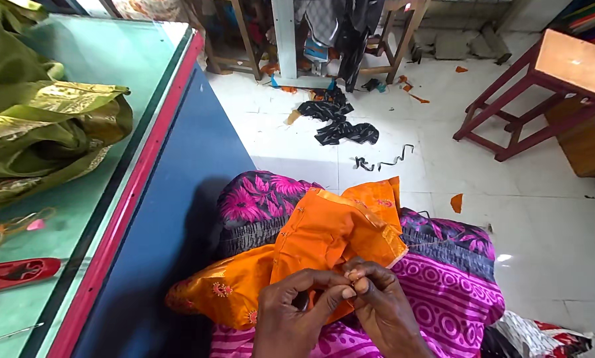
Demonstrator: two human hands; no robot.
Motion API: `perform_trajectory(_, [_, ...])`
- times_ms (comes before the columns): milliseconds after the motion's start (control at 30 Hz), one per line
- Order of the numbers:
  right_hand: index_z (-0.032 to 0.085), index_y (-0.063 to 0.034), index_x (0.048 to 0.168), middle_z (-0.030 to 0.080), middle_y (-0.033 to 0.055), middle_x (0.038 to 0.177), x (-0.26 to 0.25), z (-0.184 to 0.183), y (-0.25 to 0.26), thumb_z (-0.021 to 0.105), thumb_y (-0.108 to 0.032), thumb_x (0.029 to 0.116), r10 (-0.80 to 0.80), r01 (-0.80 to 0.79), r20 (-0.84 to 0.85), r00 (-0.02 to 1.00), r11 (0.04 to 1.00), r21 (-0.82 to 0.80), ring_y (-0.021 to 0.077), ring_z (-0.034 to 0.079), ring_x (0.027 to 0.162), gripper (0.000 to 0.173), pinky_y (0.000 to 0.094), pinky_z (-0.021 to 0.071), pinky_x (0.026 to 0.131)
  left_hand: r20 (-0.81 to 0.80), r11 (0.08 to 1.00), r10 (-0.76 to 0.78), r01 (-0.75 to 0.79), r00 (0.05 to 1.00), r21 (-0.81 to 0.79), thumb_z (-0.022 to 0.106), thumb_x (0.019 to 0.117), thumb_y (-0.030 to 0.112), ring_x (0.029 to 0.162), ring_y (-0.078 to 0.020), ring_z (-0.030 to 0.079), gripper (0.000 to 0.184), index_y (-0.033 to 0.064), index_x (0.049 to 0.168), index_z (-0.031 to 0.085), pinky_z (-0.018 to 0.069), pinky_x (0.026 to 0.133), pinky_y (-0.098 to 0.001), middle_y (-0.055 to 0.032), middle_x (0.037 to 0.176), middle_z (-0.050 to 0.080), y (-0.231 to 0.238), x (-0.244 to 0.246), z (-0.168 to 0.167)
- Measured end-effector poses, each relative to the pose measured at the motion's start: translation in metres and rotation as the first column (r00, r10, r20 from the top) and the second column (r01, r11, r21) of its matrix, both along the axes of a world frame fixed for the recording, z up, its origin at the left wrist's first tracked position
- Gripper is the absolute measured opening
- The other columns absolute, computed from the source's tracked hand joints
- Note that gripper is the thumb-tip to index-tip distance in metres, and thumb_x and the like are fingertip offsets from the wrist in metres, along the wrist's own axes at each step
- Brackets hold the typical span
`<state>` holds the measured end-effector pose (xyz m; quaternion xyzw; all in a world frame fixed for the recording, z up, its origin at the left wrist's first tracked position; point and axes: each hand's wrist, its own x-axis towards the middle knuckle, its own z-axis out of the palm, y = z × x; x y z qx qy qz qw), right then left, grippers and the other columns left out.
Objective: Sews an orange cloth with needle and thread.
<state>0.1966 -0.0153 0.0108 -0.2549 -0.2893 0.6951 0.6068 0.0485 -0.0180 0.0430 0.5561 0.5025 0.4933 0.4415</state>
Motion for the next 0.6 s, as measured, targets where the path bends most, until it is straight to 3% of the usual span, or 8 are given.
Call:
perform_trajectory(233, [0.080, -0.0153, 0.101, 0.075, -0.0052, 0.098, 0.0000, -0.0006, -0.0005, 0.072, -0.021, 0.0938, 0.014, -0.014, -0.014, 1.000, 1.000, -0.002, 0.0007, 0.070, 0.089, 0.013, 0.0178, 0.0582, 0.080, 0.090, 0.996, -0.016, 0.024, 0.996, -0.080, 0.077, 0.0883, 0.027, 0.063, 0.0099, 0.054, 0.013, 0.0147, 0.091, 0.079, 0.0415, 0.056, -0.0078, 0.0114, 0.083, 0.073, -0.0003, -0.0003, 0.0006])
perform_trajectory(600, [0.079, -0.0109, 0.100, 0.075, -0.0021, 0.095, 0.0006, 0.0010, -0.0019, 0.072, -0.017, 0.0934, 0.037, -0.038, -0.042, 0.998, 0.999, -0.023, 0.0025, 0.070, 0.085, 0.011, 0.0189, 0.0586, 0.079, 0.089, 0.997, -0.005, 0.012, 0.996, -0.074, 0.075, 0.0899, 0.029, 0.065, 0.0085, 0.055, 0.015, 0.0143, 0.092, 0.078, 0.0434, 0.058, -0.0080, 0.0107, 0.083, 0.072, -0.0038, -0.0008, -0.0015])
